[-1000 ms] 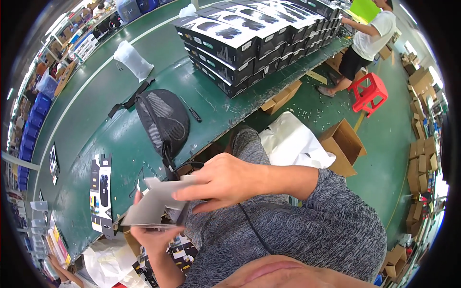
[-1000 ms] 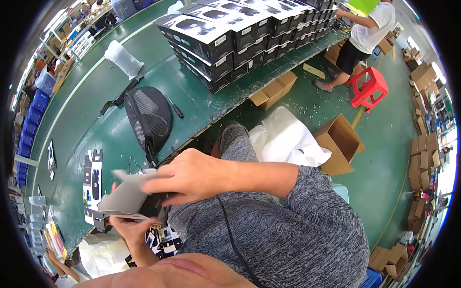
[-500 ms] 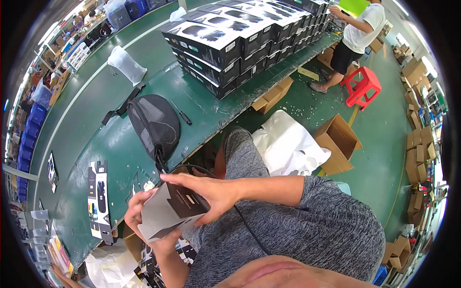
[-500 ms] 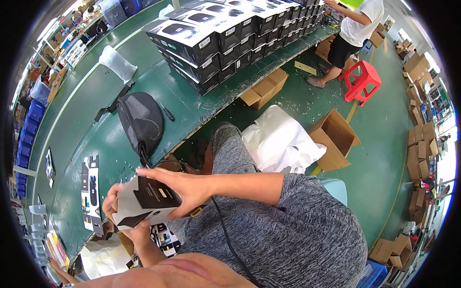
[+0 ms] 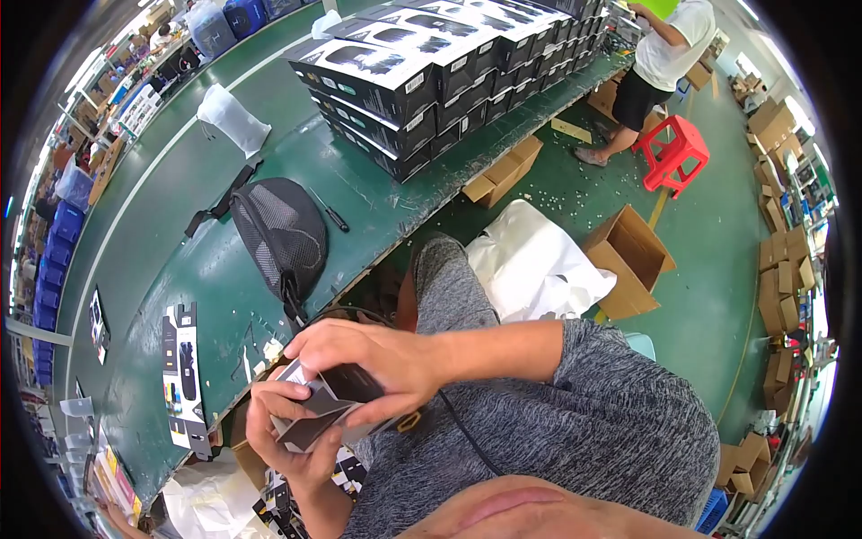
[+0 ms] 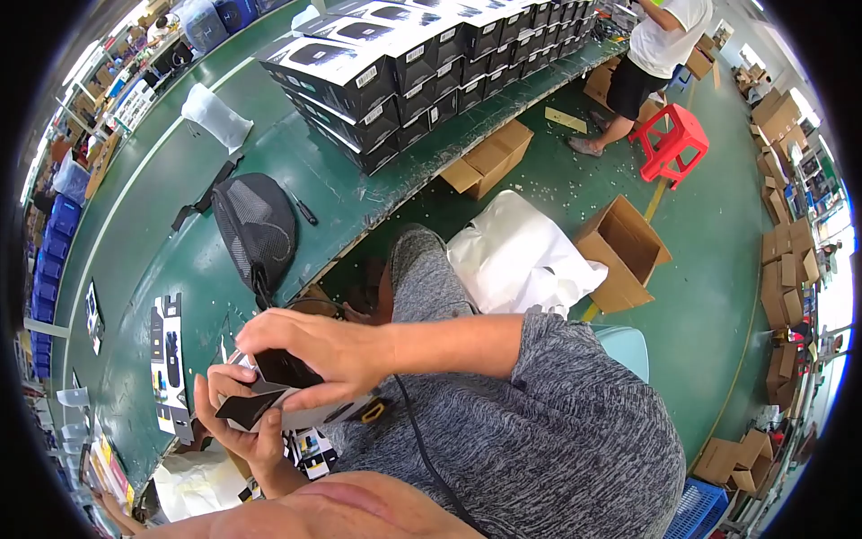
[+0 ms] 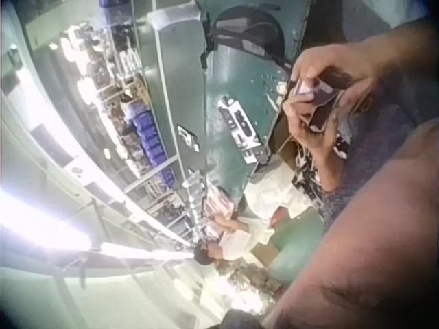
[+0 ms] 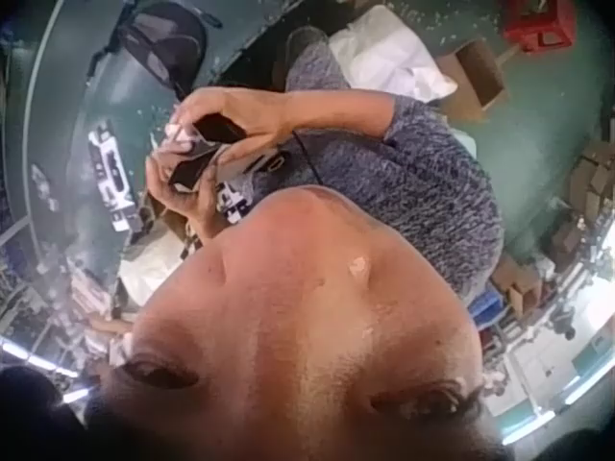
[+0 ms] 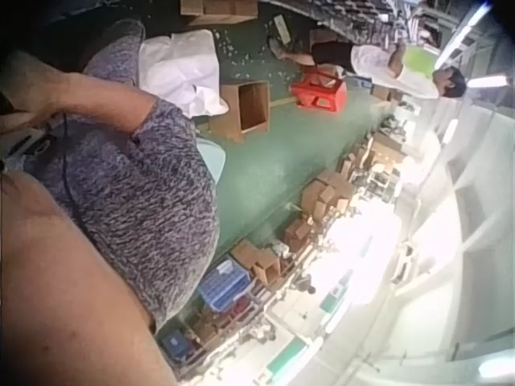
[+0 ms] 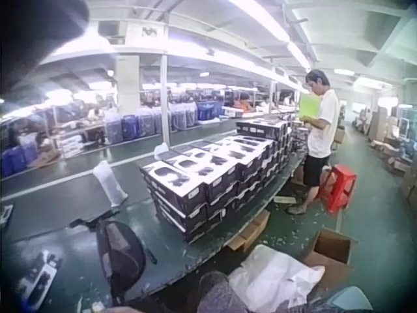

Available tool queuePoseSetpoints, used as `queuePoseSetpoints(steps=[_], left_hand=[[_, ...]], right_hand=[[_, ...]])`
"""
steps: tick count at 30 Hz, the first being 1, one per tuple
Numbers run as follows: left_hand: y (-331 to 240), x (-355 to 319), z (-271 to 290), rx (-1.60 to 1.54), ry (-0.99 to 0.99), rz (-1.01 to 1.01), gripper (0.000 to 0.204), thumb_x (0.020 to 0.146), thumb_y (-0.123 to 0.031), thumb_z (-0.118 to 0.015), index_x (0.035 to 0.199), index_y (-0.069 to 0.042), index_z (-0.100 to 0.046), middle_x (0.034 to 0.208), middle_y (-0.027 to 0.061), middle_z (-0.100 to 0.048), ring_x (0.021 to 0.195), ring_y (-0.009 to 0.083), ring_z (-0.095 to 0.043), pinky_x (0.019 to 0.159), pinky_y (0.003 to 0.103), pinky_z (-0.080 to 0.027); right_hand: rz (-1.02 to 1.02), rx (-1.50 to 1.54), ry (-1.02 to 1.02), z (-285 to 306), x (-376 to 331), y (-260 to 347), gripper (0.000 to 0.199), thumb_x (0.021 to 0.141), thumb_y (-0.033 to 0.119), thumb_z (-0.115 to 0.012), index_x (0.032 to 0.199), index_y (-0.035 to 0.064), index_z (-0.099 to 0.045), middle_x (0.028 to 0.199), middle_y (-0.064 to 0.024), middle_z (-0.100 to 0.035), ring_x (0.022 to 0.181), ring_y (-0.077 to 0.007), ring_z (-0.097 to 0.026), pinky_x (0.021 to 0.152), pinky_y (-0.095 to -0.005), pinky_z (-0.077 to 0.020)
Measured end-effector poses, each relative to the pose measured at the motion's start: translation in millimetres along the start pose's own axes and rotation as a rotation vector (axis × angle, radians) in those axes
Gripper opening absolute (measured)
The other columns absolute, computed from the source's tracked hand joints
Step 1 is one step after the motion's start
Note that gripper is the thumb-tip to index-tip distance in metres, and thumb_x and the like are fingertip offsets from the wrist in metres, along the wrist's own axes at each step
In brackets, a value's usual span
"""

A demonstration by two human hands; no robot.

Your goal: The person takes flat cardboard packaging sheets from the assembly line, folds them into boxes by hand, and stacks the assembled boxes on the table.

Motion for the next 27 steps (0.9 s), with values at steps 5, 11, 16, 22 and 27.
queuePoseSetpoints(steps=[5, 11, 16, 22, 27], left_hand=[[-39.1, 18.2, -16.3, 0.347, 0.138, -0.231, 0.058, 0.088, -0.019, -0.077, 0.137, -0.033, -0.051, 0.113, 0.0089, -0.051, 0.110, 0.0325, -0.053, 0.100, 0.056, -0.044], [-24.1, 1.4, -15.7, 0.527, -0.027, -0.458, 0.048, 0.106, -0.036, -0.054, 0.149, -0.020, -0.042, 0.138, 0.0163, -0.055, 0.130, 0.0556, -0.050, 0.103, 0.066, -0.045], [-21.9, -8.4, -14.6, 0.382, -0.119, -0.332, 0.036, 0.091, -0.032, -0.076, 0.112, -0.011, -0.056, 0.116, 0.0125, -0.068, 0.124, 0.0487, -0.058, 0.103, 0.071, -0.045], [-6.8, 8.4, -1.1, -0.096, 0.053, -0.256, 0.052, 0.076, -0.053, -0.081, 0.095, -0.005, -0.073, 0.137, 0.0263, -0.052, 0.134, 0.0515, -0.049, 0.109, 0.060, -0.043], [10.4, 3.7, -7.5, -0.675, 0.019, 0.446, 0.113, 0.059, -0.055, -0.092, 0.145, 0.005, -0.049, 0.156, 0.0245, -0.037, 0.135, 0.0390, -0.052, 0.112, 0.047, -0.042]], right_hand=[[0.003, -0.031, -0.054, -9.7, -7.5, 7.5, 0.045, 0.103, 0.041, -0.056, 0.135, 0.0095, -0.058, 0.153, -0.0245, -0.039, 0.151, -0.0468, -0.023, 0.120, -0.0559, -0.0225], [0.055, -0.053, -0.144, -13.8, -5.6, 16.0, 0.044, 0.102, 0.046, -0.054, 0.122, 0.0101, -0.069, 0.148, -0.0267, -0.046, 0.146, -0.0532, -0.031, 0.116, -0.0590, -0.0303], [0.031, 0.005, -0.272, -21.6, -1.2, 14.0, 0.035, 0.085, 0.039, -0.079, 0.102, 0.0111, -0.067, 0.142, -0.0282, -0.051, 0.141, -0.0527, -0.039, 0.112, -0.0592, -0.0358], [0.005, -0.080, -0.180, -2.1, -2.5, 5.2, 0.039, 0.093, 0.031, -0.075, 0.081, 0.0080, -0.046, 0.137, -0.0315, -0.048, 0.131, -0.0498, -0.050, 0.102, -0.0541, -0.0491], [0.022, 0.348, -0.310, -25.6, -6.5, -12.8, 0.058, 0.085, 0.016, -0.079, 0.129, 0.0039, -0.044, 0.143, -0.0274, -0.043, 0.130, -0.0379, -0.056, 0.103, -0.0429, -0.0499]])
Point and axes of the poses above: each hand's wrist, its own x-axis towards the middle knuckle, its own z-axis out of the back of the hand, y = z × x, the point moved 3 cm from there along x, towards the middle knuckle
